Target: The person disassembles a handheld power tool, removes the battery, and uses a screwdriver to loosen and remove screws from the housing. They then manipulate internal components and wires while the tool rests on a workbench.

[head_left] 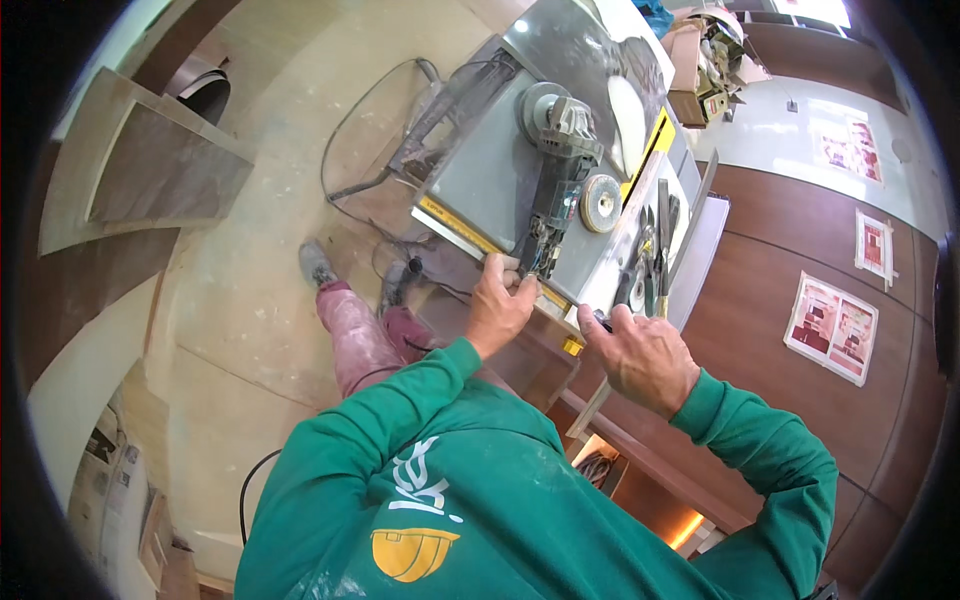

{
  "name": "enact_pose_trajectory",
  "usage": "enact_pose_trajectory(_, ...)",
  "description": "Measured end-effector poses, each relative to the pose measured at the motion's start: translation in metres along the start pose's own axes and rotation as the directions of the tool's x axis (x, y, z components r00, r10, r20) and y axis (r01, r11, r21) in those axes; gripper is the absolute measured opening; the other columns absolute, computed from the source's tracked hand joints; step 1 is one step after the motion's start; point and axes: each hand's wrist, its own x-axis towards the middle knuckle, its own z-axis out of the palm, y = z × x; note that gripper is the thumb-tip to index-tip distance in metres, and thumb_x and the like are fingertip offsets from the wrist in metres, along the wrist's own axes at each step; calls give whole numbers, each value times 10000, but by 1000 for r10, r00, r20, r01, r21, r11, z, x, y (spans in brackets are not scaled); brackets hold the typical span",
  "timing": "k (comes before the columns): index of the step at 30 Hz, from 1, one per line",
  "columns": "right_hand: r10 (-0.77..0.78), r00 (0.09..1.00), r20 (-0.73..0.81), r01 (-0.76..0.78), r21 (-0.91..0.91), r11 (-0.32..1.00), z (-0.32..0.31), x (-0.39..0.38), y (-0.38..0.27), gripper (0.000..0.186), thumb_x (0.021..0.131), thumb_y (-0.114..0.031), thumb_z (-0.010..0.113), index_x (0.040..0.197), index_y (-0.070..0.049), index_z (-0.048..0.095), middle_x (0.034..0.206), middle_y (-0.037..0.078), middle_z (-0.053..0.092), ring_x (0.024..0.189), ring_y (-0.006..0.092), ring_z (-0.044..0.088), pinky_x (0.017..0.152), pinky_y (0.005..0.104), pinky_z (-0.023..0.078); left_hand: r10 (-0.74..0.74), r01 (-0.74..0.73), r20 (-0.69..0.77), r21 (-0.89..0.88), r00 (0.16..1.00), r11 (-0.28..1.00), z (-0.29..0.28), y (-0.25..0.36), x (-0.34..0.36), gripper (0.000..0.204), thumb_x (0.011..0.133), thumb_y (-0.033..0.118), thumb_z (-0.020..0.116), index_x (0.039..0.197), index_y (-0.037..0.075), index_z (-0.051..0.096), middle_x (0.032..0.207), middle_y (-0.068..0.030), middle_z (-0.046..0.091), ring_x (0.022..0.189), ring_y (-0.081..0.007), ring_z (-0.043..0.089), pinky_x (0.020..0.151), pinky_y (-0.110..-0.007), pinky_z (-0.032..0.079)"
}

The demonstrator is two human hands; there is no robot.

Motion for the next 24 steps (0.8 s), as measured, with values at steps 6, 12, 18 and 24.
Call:
enact_pose_trajectory(6, 343, 854, 391, -456, 880, 131, 1, 16, 15, 448, 1047, -240, 662, 1398, 37, 627, 1019, 287, 777, 835, 261, 759, 746, 370, 581, 2, -2, 4, -32, 1000, 999, -2, 0, 2, 335, 992, 122, 718, 1213, -20, 510, 914, -190, 796, 838, -269, 797, 782, -408, 610)
enact_pose_trajectory(12, 201, 973, -114, -158, 306, 939, 0, 1, -11, 483, 964, -150, 691, 1422, -19, 613, 937, 175, 703, 777, 323, 724, 709, 436, 577, -17, 17, -21, 14, 1000, 1000, -1, -2, 3, 364, 969, 167, 755, 1203, -15, 543, 961, -208, 794, 876, -295, 793, 796, -419, 608)
enact_pose_trajectory(18, 277, 950, 142, -308, 564, 766, 0, 9, 2, 484, 952, -159, 702, 1410, -25, 625, 905, 142, 689, 722, 271, 694, 655, 398, 553, -62, 62, -11, 20, 998, 998, -2, 5, 1, 376, 968, 175, 762, 1219, -11, 552, 984, -200, 796, 880, -268, 787, 793, -398, 609)
enact_pose_trajectory(24, 471, 873, 123, -373, 792, 484, 4, 11, 8, 436, 995, -183, 688, 1397, -27, 629, 912, 206, 696, 722, 260, 670, 661, 402, 551, -2, 2, 18, -14, 1000, 1000, -3, -8, 5, 349, 1012, 111, 721, 1243, -23, 496, 1029, -181, 781, 849, -199, 785, 671, -337, 652)
